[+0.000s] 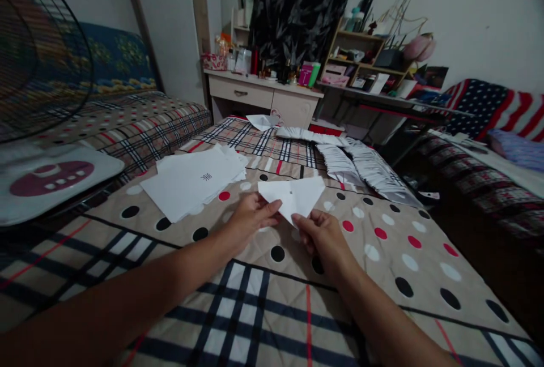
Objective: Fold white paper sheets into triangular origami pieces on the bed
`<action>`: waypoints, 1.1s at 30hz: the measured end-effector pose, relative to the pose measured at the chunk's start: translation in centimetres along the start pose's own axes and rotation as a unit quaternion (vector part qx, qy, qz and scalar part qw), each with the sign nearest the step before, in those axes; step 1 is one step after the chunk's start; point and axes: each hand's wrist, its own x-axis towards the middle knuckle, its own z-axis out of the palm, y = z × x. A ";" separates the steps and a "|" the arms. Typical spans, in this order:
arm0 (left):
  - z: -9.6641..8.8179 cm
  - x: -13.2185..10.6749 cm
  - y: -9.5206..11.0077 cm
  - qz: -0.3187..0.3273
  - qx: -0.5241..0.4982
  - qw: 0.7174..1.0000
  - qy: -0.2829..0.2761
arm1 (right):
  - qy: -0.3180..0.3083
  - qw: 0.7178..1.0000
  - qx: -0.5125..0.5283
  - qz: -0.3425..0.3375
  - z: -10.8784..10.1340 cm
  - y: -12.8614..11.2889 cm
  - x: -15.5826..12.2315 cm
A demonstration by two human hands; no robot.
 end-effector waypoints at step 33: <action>-0.2 -0.5 -0.3 0.032 0.109 0.991 -0.069 | 0.099 0.970 -0.139 -0.174 -2.9 2.5 -0.7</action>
